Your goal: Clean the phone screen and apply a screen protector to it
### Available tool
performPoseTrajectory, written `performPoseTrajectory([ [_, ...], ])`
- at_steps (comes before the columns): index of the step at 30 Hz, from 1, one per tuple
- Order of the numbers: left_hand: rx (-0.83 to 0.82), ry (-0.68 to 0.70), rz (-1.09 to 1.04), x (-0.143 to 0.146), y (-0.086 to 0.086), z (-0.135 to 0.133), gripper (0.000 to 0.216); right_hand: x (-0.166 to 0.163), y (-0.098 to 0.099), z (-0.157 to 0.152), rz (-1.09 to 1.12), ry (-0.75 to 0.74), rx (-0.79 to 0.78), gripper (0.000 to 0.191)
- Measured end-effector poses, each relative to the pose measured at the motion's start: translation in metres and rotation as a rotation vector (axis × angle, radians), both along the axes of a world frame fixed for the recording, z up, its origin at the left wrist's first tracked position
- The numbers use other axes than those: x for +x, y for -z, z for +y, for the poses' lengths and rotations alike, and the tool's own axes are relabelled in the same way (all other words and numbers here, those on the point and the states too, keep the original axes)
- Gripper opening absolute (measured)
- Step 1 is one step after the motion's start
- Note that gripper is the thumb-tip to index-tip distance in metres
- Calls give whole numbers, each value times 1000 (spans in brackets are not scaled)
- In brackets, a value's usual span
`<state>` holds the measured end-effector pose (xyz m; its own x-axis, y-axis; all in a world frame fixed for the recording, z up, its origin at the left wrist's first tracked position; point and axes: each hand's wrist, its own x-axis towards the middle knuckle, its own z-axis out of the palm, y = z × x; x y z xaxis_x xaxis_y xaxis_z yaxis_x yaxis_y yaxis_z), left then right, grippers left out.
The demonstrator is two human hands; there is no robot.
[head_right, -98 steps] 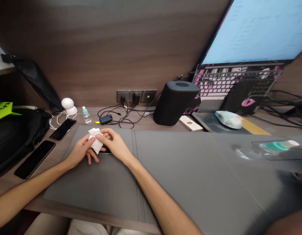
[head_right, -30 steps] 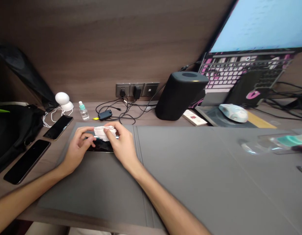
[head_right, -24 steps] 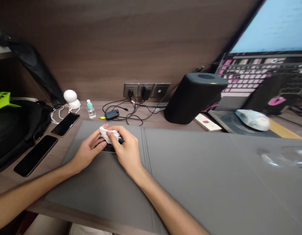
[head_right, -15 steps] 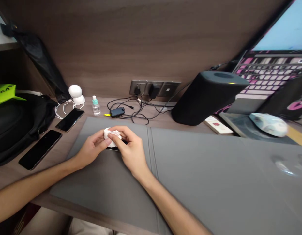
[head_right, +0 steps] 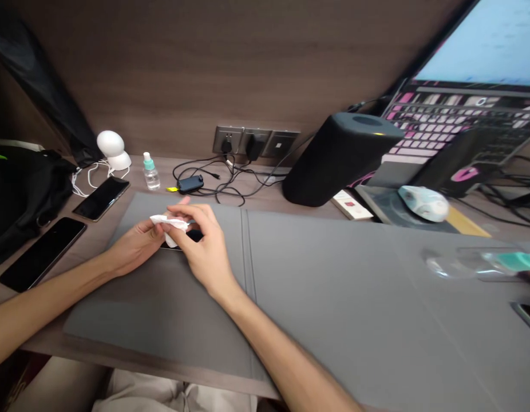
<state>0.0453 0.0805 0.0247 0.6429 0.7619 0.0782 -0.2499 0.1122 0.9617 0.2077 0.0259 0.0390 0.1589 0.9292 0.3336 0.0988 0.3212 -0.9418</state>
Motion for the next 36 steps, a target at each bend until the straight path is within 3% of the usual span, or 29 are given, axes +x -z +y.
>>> performPoseTrajectory([
  [2,6,19,-3,0,-1,0,47,-2,-2,-2,-27,42,59,23],
  [5,66,-20,42,-2,-2,1,44,-3,-2,-4,5,-5,9,21],
  [11,377,-211,190,-5,-5,2,28,4,1,0,192,-111,-156,31],
  [15,492,-212,332,-4,-7,-2,40,10,-1,4,257,-173,-228,38],
  [18,463,-215,373,-2,-5,-5,65,12,0,5,186,-140,-197,38],
  [21,445,-201,355,-4,-8,-2,78,22,5,8,-64,4,-24,30],
  [24,532,-320,417,-10,-13,9,56,46,8,15,-544,210,283,27],
  [26,570,-420,468,-16,-12,20,45,61,8,20,-801,290,405,26],
  [28,561,-467,509,-21,-7,32,39,67,8,25,-978,283,435,23],
  [31,485,-481,514,-25,6,45,37,60,14,25,-1175,139,415,18],
  [36,433,-478,439,-23,21,49,35,34,33,15,-1273,23,445,18],
])
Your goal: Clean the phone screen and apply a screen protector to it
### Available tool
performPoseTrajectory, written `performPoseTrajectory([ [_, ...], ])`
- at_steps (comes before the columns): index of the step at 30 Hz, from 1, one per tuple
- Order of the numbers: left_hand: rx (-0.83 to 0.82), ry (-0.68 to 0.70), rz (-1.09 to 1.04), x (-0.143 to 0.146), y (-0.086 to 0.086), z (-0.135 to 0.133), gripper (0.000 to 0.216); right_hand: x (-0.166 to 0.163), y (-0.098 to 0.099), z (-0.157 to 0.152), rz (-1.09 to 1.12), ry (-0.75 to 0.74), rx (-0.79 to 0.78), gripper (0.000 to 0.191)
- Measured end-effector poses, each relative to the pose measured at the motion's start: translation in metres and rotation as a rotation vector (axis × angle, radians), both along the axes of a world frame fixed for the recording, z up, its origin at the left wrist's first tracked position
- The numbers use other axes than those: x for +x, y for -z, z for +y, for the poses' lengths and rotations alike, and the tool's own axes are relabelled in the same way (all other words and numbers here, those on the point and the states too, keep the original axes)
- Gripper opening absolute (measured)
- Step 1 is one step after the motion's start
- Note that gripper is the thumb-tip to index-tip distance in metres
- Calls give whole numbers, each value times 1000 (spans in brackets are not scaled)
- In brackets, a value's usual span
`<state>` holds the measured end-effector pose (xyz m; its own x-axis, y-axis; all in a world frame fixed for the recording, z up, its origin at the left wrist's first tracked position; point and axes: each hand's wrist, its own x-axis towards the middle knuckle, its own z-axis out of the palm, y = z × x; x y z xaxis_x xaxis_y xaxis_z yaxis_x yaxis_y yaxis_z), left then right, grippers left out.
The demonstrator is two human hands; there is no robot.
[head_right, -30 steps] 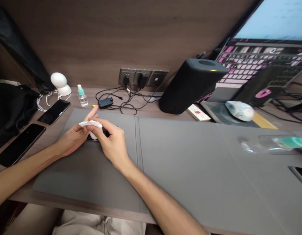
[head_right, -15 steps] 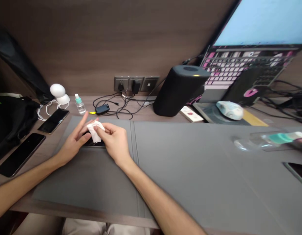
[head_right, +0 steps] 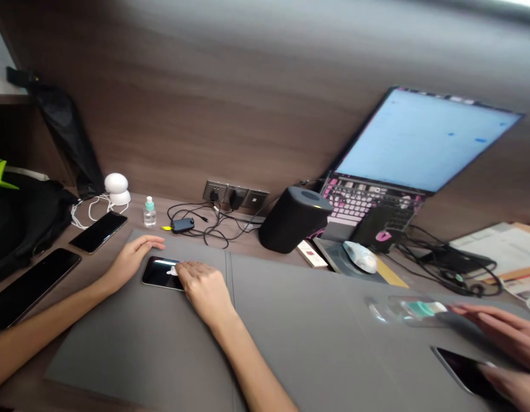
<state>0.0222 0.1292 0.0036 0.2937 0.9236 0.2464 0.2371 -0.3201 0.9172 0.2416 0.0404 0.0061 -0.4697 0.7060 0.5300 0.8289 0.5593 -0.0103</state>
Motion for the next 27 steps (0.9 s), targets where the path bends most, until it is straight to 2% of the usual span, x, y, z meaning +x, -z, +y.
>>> performPoseTrajectory([
  [4,-27,7,-44,2,5,-2,32,-7,7,-5,49,-15,-21,19],
  [11,-28,-1,-66,4,12,-5,30,-12,3,-9,92,12,-94,20],
  [20,-33,-25,-121,7,20,-8,30,-11,16,-39,111,-36,-104,26],
  [27,-80,-69,-209,4,15,-9,33,-22,13,-24,148,-22,-139,28],
])
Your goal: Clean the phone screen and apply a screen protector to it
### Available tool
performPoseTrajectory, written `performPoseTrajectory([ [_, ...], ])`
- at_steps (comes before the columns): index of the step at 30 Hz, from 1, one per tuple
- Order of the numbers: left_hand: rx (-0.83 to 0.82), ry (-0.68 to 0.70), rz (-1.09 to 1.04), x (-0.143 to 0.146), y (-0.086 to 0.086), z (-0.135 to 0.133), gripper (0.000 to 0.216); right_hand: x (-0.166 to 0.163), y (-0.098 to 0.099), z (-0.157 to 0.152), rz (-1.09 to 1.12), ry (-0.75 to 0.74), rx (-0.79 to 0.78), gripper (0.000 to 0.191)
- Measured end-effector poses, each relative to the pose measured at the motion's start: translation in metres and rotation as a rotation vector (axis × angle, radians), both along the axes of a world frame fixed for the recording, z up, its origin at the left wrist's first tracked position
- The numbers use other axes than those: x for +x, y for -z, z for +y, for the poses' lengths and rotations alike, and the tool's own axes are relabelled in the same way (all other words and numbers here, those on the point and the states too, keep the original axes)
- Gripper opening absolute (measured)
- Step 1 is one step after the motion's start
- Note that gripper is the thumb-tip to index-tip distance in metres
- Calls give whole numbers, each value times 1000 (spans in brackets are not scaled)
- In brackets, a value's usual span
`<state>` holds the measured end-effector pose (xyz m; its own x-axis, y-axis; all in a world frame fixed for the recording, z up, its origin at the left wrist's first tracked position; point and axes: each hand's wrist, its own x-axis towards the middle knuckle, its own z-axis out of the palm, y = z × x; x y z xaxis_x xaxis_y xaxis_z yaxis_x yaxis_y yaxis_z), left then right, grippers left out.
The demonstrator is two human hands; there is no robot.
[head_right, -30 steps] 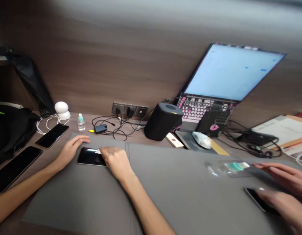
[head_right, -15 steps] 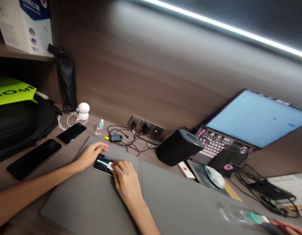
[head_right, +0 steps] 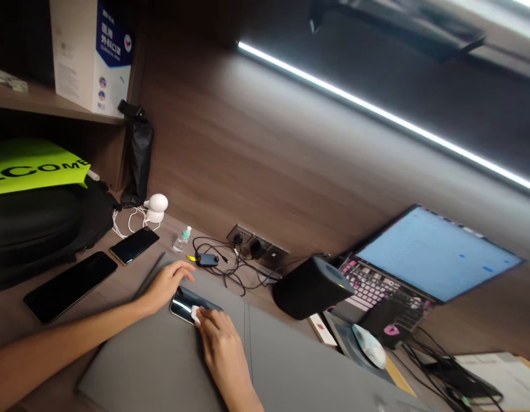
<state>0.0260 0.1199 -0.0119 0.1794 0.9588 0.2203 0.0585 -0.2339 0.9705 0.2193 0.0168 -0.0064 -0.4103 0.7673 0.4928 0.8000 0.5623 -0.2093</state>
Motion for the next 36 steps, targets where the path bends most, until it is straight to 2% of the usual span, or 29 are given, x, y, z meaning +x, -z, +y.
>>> performPoseTrajectory([
  [8,-42,3,-79,-2,-7,-2,37,0,3,-12,-3,-32,10,27],
  [16,-43,13,-114,-3,-4,-1,36,-27,2,13,22,-30,-12,25],
  [21,-45,14,-102,-3,-4,0,33,-21,1,4,38,-84,-49,25],
  [25,-52,15,-84,-2,-3,1,35,-11,0,5,5,-37,-18,24],
  [29,-45,15,-60,-2,-4,4,35,-25,2,11,-16,24,38,23],
  [33,-24,24,-27,-3,-5,5,35,-37,1,3,1,-41,11,21],
  [36,-10,31,-5,-3,-5,5,36,-23,-2,-6,3,-71,-20,22],
])
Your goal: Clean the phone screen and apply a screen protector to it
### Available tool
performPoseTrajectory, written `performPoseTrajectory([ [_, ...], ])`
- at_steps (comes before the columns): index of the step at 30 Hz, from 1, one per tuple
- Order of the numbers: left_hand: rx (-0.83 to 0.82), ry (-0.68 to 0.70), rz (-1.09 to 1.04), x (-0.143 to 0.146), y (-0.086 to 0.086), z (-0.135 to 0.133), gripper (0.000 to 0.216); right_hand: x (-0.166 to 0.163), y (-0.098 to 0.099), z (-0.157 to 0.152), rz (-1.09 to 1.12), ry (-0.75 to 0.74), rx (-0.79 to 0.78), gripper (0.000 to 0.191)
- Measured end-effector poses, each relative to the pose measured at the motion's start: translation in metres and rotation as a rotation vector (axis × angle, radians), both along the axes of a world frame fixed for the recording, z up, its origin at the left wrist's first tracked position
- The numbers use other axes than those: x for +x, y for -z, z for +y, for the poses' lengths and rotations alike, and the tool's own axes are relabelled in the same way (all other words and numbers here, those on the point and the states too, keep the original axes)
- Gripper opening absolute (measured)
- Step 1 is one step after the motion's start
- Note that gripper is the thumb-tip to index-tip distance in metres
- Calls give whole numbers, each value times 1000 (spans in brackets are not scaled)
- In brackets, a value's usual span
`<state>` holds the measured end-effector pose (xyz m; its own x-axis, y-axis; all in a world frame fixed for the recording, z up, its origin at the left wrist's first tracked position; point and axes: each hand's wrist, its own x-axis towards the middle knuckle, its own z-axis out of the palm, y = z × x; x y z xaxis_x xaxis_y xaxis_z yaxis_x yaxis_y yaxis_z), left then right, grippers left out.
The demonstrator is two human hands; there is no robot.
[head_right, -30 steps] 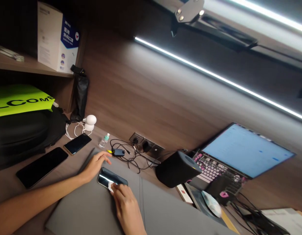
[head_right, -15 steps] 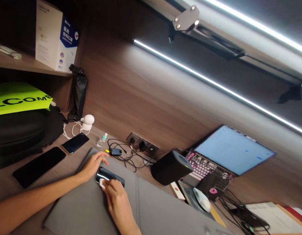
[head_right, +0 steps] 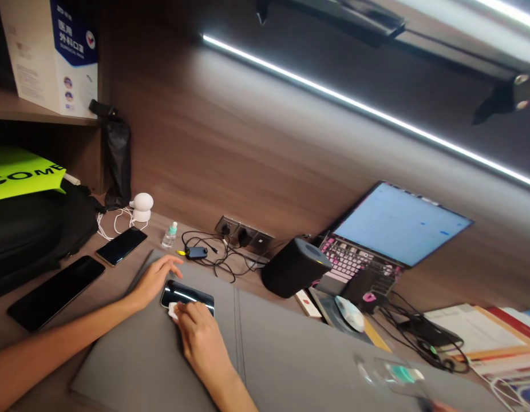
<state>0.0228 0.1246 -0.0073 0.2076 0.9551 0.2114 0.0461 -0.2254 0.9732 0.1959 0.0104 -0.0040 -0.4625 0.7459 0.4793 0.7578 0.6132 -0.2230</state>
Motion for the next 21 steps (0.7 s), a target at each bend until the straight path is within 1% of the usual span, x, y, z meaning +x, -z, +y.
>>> performPoseTrajectory([
  [3,-5,-2,7,1,1,0,36,20,-1,-4,-14,46,19,24],
  [5,-13,-2,6,1,1,0,36,24,1,-5,-18,92,55,25],
  [8,-12,0,5,1,2,0,36,9,6,-6,-13,139,101,25],
  [12,6,-10,11,-1,1,2,36,-17,8,0,-11,105,83,21],
  [16,16,-23,-3,-1,0,6,36,-14,3,13,-60,98,94,17],
  [19,4,-48,-51,0,-1,9,37,-9,1,25,-102,167,109,17],
  [21,-10,-83,-95,-1,-2,10,36,-13,1,32,-120,201,98,18],
])
